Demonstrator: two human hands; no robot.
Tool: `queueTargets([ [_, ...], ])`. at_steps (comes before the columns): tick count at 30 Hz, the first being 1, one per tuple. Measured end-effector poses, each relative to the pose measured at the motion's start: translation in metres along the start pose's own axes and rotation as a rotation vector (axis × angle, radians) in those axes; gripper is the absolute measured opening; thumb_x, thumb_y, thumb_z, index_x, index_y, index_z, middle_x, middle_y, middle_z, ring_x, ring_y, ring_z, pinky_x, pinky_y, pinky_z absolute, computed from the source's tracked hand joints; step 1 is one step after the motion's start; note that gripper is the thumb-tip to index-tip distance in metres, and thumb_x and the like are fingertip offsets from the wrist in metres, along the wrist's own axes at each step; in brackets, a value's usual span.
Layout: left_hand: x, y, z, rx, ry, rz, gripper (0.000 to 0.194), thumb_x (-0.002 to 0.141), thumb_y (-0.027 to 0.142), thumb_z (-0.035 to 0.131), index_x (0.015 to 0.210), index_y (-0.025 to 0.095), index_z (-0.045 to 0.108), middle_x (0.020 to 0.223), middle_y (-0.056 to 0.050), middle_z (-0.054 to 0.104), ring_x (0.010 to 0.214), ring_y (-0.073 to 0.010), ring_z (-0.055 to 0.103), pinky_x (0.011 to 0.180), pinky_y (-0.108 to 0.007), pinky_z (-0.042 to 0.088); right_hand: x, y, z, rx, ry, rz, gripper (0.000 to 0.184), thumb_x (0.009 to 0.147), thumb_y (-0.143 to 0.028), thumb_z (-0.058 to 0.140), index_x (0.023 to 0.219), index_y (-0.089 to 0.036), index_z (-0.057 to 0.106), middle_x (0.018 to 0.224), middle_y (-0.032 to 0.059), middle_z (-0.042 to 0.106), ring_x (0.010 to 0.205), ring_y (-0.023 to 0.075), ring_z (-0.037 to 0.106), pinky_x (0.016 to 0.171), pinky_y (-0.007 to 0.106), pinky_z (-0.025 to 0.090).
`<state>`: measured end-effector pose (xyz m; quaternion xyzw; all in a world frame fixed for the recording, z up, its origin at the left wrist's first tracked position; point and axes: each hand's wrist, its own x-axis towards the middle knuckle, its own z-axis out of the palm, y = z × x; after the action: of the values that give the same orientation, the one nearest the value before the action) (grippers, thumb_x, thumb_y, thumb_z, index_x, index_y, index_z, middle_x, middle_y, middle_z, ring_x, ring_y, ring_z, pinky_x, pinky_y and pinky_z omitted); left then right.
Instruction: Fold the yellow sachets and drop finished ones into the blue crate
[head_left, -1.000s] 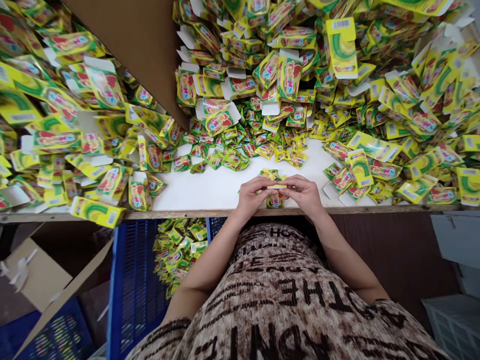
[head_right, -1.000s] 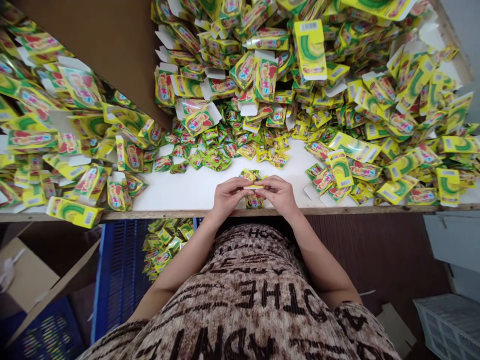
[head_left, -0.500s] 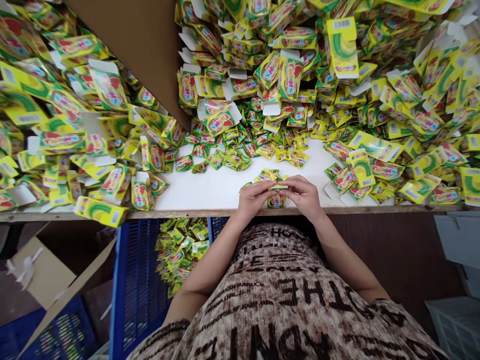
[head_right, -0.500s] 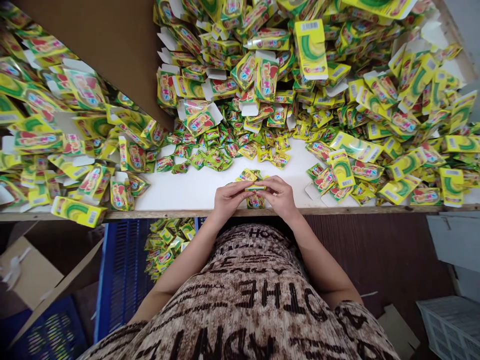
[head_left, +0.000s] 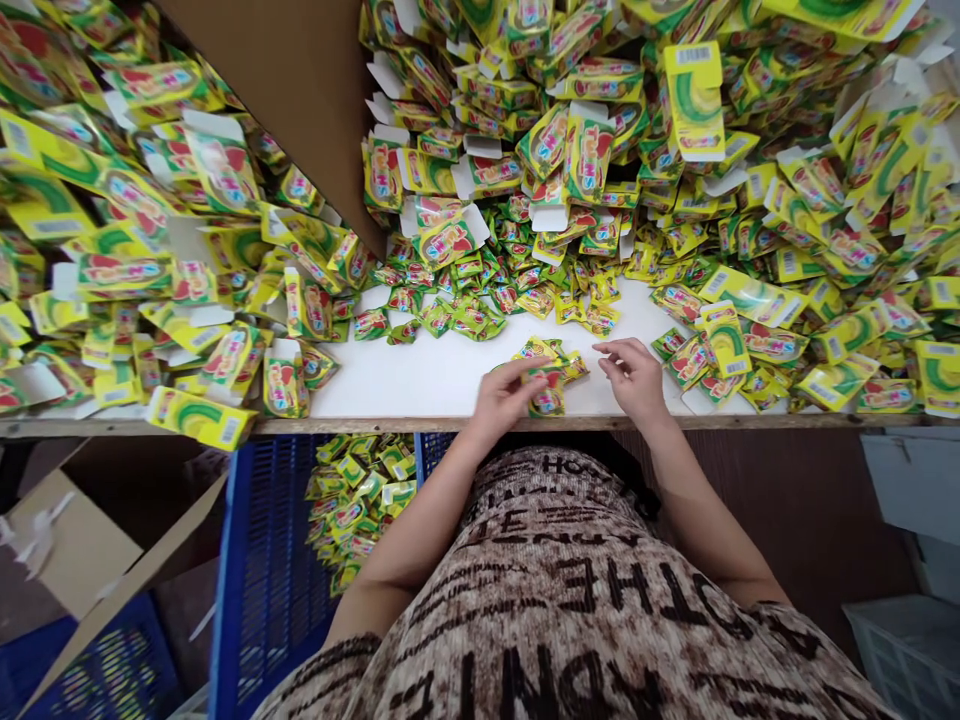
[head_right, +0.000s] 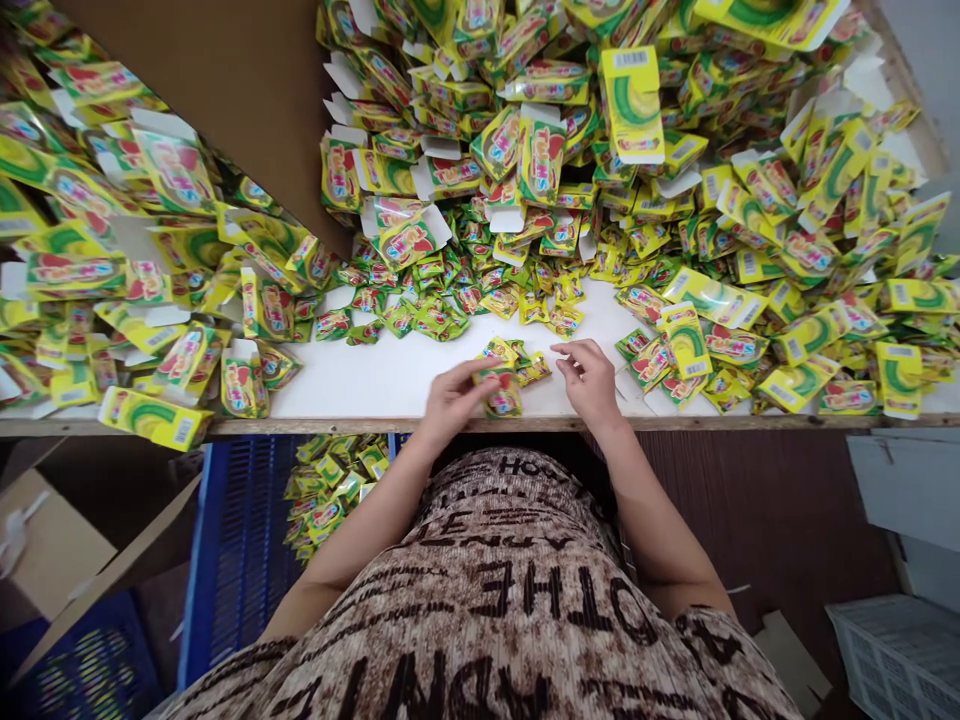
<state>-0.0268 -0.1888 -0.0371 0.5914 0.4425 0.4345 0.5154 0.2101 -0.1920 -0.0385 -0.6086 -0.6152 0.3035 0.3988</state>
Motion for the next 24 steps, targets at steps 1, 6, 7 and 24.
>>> queueTargets([
  [1,-0.006,0.005,-0.016,-0.051,0.041,-0.092,0.033,0.086,0.037,0.071,0.115,0.023,0.074,0.112,-0.008,0.076,0.095,-0.0207,0.072,0.083,-0.032,0.057,0.005,0.005,-0.001,-0.084,-0.05,-0.007,0.028,0.088,-0.032,0.063,0.113,-0.024,0.073,0.109,0.009,0.063,0.087,0.0217,0.062,0.075,0.039,0.058],
  [6,-0.069,0.02,-0.141,0.13,-0.421,-0.609,0.042,0.076,0.047,0.078,0.111,0.023,0.077,0.111,-0.007,0.077,0.097,-0.026,0.072,0.087,-0.034,0.058,0.013,0.009,0.008,-0.375,-0.307,-0.141,0.036,0.081,-0.034,0.073,0.114,-0.02,0.069,0.122,0.0141,0.06,0.116,0.0328,0.05,0.1,0.05,0.047],
  [7,-0.087,0.02,-0.165,0.225,-0.463,-0.695,0.047,0.073,0.051,0.078,0.112,0.023,0.077,0.114,-0.007,0.077,0.101,-0.0283,0.072,0.09,-0.037,0.057,0.013,0.009,0.01,-0.376,-0.301,-0.123,0.028,0.08,-0.033,0.074,0.105,-0.019,0.069,0.114,0.0131,0.063,0.111,0.0318,0.052,0.098,0.049,0.048],
  [24,0.059,-0.02,0.009,0.69,0.19,-0.082,0.029,0.066,0.031,0.086,0.069,0.018,0.061,0.083,-0.008,0.063,0.092,-0.027,0.059,0.081,-0.039,0.047,0.008,0.001,0.023,0.532,-0.05,0.466,0.046,0.059,-0.051,0.083,0.085,-0.02,0.061,0.067,-0.0022,0.066,0.054,0.0126,0.061,0.049,0.026,0.052],
])
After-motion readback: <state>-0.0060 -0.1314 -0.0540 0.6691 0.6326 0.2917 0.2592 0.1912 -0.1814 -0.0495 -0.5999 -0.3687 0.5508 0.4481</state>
